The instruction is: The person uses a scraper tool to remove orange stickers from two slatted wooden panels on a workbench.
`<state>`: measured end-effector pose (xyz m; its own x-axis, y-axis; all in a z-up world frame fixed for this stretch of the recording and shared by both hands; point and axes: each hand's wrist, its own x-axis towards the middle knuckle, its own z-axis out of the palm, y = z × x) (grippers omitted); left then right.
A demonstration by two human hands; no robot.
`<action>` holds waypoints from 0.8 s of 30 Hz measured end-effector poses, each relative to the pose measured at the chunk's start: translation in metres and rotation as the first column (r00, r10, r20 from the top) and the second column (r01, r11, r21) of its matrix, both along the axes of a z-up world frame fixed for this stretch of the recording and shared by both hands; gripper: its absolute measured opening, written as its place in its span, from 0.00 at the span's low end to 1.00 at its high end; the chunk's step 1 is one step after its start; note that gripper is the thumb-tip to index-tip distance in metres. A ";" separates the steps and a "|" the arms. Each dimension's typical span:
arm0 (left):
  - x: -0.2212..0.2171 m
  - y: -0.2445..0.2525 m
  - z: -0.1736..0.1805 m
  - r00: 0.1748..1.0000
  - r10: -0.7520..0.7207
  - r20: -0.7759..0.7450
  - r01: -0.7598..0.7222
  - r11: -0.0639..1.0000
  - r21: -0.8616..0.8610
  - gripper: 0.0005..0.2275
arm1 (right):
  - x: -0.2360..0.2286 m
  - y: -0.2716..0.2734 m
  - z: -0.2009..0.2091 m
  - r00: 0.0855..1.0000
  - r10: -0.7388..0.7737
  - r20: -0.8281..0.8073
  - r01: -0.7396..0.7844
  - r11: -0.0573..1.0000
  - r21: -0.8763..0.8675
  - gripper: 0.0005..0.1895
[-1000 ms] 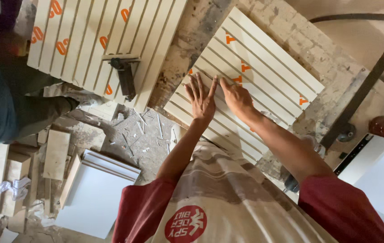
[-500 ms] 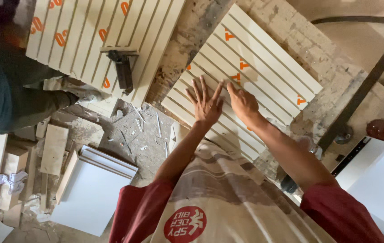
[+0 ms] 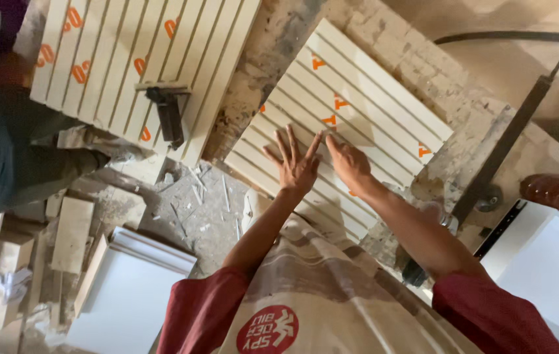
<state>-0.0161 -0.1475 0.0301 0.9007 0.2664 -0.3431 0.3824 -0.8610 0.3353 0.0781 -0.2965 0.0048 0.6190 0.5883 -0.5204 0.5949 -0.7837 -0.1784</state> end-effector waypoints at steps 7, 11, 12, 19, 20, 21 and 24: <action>-0.002 -0.024 0.006 1.000 -0.015 -0.002 0.015 0.999 -0.046 0.36 | -0.005 -0.023 0.002 1.000 -0.029 -0.002 0.029 0.997 0.065 0.22; 0.000 -0.028 -0.006 1.000 -0.017 0.000 0.017 1.000 -0.006 0.39 | -0.004 -0.031 -0.018 0.999 0.008 0.049 -0.012 0.997 0.077 0.23; -0.005 -0.030 -0.008 1.000 -0.003 0.012 0.003 1.000 -0.008 0.38 | -0.007 -0.036 -0.022 0.999 0.014 0.032 -0.017 0.994 0.104 0.24; -0.010 -0.044 -0.001 0.998 -0.038 -0.056 0.036 0.999 -0.038 0.44 | -0.016 -0.043 -0.001 0.991 0.029 0.132 -0.031 0.999 0.014 0.16; -0.012 -0.043 0.001 0.998 -0.027 -0.051 0.025 0.998 -0.053 0.42 | -0.017 -0.043 0.001 0.995 0.019 0.099 -0.024 0.999 0.044 0.17; -0.009 -0.043 0.003 0.999 -0.015 -0.039 0.012 0.998 -0.068 0.41 | -0.012 -0.043 0.003 0.997 0.012 0.074 -0.017 0.997 0.073 0.17; -0.010 -0.050 0.010 1.000 -0.011 -0.013 0.010 0.996 -0.087 0.42 | -0.012 -0.053 0.021 0.998 0.005 0.055 -0.006 1.000 0.018 0.19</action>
